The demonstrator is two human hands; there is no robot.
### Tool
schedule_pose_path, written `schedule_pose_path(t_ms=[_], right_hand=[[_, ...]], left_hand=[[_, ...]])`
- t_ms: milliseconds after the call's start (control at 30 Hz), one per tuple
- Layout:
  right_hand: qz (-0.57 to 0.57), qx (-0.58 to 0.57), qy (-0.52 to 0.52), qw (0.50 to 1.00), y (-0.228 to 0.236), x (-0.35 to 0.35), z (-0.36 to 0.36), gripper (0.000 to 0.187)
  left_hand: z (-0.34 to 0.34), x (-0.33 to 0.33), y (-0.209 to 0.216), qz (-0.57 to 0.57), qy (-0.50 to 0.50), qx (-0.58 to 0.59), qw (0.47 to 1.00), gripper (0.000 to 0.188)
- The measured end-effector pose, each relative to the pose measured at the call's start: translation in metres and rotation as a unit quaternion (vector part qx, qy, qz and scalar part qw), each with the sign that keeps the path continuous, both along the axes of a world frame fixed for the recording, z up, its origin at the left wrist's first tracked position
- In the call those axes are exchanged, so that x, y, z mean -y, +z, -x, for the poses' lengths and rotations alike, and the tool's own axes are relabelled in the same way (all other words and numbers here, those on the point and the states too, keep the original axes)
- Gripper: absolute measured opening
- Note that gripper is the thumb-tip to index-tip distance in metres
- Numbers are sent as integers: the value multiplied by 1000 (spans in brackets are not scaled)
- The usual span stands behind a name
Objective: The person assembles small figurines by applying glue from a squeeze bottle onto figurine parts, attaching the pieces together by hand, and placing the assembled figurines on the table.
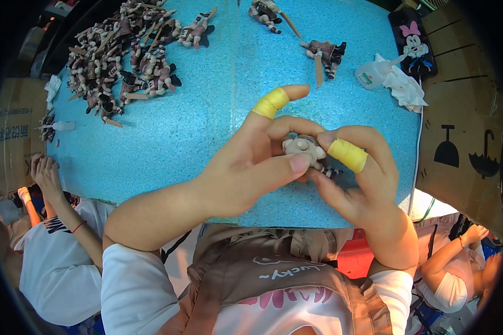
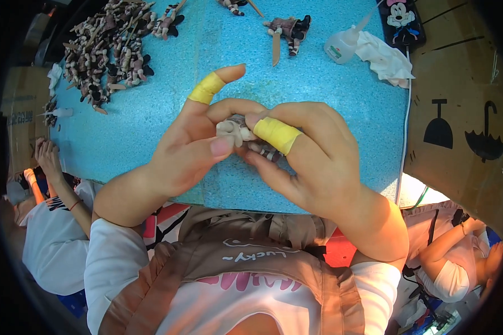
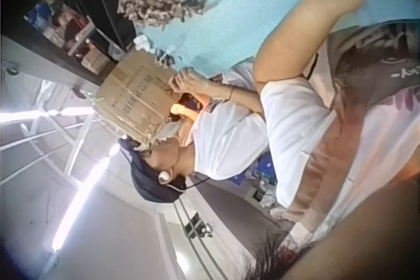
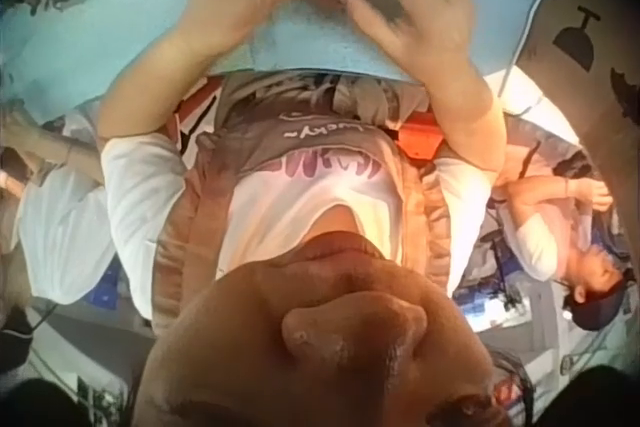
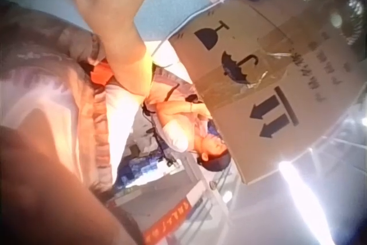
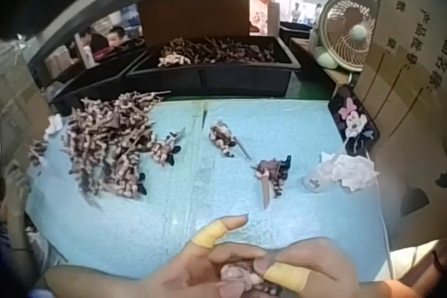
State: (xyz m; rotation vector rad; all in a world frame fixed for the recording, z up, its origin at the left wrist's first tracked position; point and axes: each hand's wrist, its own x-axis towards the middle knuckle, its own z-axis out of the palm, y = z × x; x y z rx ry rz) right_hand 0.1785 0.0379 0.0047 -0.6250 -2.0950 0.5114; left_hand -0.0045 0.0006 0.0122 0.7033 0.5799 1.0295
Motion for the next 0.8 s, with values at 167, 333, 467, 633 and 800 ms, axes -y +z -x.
schedule_pose_path(t_ms=[167,333,467,633,800], right_hand=[[-68,7,0,998,-4,0,4,41],[-89,10,4,996,-5,-2,5,37],[-100,-1,6,995,-5,-4,7,38],[-49,-41,18,998,-8,-2,10,23],[-52,-46,-20,997,-4,6,7,19]], left_hand=[[1,-1,-2,-13,-8,-71,997,72],[3,-1,-2,-16,-3,-61,998,72],[2,-1,0,-12,9,-71,997,72],[4,1,-5,4,35,-43,998,74],[-1,9,1,-6,77,-128,989,80]])
